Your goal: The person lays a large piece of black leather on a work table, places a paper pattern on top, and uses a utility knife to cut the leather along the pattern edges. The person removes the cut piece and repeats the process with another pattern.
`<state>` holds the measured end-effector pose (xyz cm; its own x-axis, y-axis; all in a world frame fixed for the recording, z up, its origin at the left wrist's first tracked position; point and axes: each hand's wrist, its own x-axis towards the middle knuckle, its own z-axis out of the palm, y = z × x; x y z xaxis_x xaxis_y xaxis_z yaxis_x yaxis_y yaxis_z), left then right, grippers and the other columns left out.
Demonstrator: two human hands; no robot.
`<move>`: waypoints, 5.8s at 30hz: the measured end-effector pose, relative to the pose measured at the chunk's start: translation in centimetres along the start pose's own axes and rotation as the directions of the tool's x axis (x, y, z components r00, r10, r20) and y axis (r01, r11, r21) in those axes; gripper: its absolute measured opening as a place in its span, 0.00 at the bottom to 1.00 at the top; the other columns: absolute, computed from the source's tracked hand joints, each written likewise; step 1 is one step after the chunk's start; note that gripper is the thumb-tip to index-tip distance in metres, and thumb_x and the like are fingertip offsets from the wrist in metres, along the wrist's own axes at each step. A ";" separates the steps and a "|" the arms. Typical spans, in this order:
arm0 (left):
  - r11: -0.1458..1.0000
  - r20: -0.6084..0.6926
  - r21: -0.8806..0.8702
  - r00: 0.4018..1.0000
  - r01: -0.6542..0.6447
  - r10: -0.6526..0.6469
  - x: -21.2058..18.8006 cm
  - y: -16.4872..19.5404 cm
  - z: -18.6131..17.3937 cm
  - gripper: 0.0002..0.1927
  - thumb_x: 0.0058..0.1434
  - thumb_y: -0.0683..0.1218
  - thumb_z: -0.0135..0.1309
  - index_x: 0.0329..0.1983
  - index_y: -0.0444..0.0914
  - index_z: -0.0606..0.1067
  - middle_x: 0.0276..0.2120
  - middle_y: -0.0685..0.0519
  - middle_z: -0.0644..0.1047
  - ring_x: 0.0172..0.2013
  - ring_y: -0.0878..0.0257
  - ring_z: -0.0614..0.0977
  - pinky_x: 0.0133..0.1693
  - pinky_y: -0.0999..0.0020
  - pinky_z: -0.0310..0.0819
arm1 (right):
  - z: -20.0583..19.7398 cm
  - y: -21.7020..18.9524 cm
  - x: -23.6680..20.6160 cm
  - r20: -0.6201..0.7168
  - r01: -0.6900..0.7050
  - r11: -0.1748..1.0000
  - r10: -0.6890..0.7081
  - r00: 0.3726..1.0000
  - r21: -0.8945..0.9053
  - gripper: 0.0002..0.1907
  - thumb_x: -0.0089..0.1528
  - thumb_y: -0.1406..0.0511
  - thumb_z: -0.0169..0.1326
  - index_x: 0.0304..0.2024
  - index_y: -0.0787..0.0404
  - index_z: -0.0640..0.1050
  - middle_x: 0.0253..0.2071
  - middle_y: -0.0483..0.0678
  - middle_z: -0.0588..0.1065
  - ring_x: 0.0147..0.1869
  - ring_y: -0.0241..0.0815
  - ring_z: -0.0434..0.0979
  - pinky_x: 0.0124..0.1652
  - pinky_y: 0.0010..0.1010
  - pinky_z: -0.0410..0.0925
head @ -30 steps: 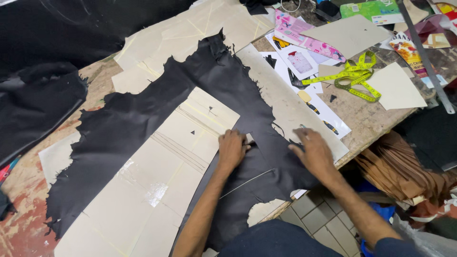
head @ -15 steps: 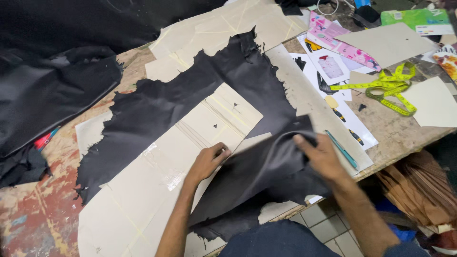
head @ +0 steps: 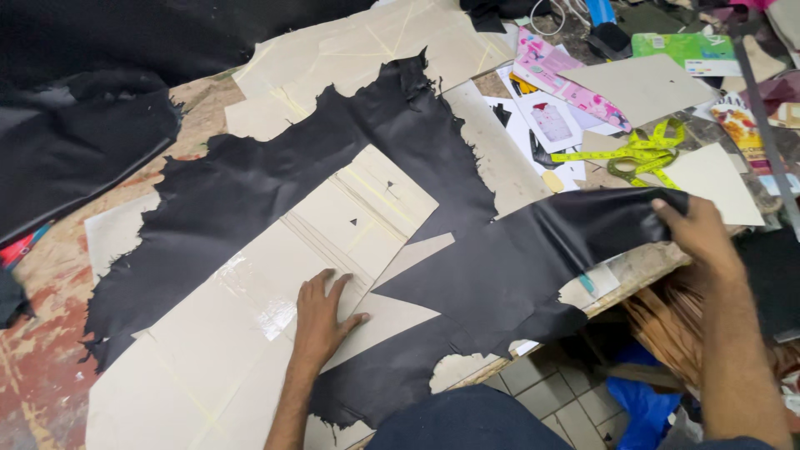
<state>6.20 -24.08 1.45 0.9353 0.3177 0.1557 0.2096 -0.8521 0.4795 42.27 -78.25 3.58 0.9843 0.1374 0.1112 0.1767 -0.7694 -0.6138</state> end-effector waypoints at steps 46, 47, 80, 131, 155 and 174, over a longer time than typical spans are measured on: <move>0.166 -0.196 -0.966 -0.142 0.201 -0.970 -12.7 -5.8 -6.3 0.32 0.58 0.46 0.66 0.59 0.30 0.63 0.58 0.34 0.71 0.54 0.47 0.79 0.52 0.50 0.75 | -1.0 -7.6 21.5 0.251 0.150 0.708 -0.429 0.868 0.690 0.12 0.70 0.68 0.51 0.53 0.66 0.78 0.44 0.48 0.80 0.44 0.38 0.79 0.46 0.31 0.74; 0.181 -0.205 -0.969 -0.140 0.166 -0.969 -12.6 -5.4 -6.0 0.32 0.58 0.45 0.66 0.59 0.30 0.63 0.57 0.34 0.71 0.53 0.48 0.80 0.52 0.51 0.77 | -1.7 -7.4 22.3 0.131 0.136 0.593 -0.385 0.913 0.794 0.11 0.71 0.69 0.50 0.54 0.66 0.77 0.45 0.47 0.80 0.44 0.38 0.81 0.48 0.32 0.76; 0.179 -0.079 -0.984 0.847 0.020 -0.526 -6.2 17.9 13.9 0.24 0.73 0.44 0.54 0.66 0.25 0.67 0.47 0.37 0.75 0.36 0.57 0.79 0.42 0.64 0.78 | 4.0 -20.0 -9.8 0.509 -0.734 -0.259 -0.576 0.639 0.628 0.36 0.68 0.50 0.50 0.70 0.66 0.63 0.62 0.57 0.73 0.64 0.49 0.75 0.62 0.41 0.70; 0.551 -0.132 -0.670 0.650 0.498 -0.749 -11.2 18.0 8.7 0.26 0.62 0.45 0.59 0.64 0.38 0.74 0.52 0.46 0.81 0.50 0.57 0.83 0.52 0.61 0.78 | 8.1 -5.3 -3.1 0.337 0.555 0.827 -0.550 0.764 0.090 0.24 0.58 0.63 0.61 0.57 0.61 0.78 0.52 0.58 0.77 0.47 0.55 0.79 0.45 0.43 0.73; 0.609 -0.609 -0.202 0.388 0.767 -0.692 -22.6 -9.6 0.6 0.33 0.60 0.51 0.67 0.68 0.38 0.76 0.57 0.37 0.73 0.58 0.37 0.70 0.59 0.44 0.65 | 13.8 -15.0 -6.1 0.097 0.642 0.753 -0.657 0.748 0.146 0.14 0.62 0.75 0.51 0.50 0.61 0.77 0.43 0.53 0.78 0.43 0.53 0.81 0.42 0.39 0.72; 0.489 -0.607 -0.013 0.381 0.872 -0.697 -17.8 -16.2 0.8 0.36 0.55 0.56 0.73 0.63 0.36 0.74 0.56 0.37 0.70 0.60 0.39 0.68 0.54 0.40 0.66 | 21.1 -17.6 -2.3 0.313 0.868 0.495 -0.820 0.480 -0.036 0.15 0.54 0.76 0.51 0.41 0.58 0.80 0.38 0.48 0.76 0.44 0.51 0.77 0.42 0.44 0.69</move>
<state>-13.57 -16.22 -9.79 0.0375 0.9676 0.2498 0.9146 -0.1339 0.3816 36.93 -51.83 -2.39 0.3280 0.8917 0.3120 0.9420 -0.2838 -0.1792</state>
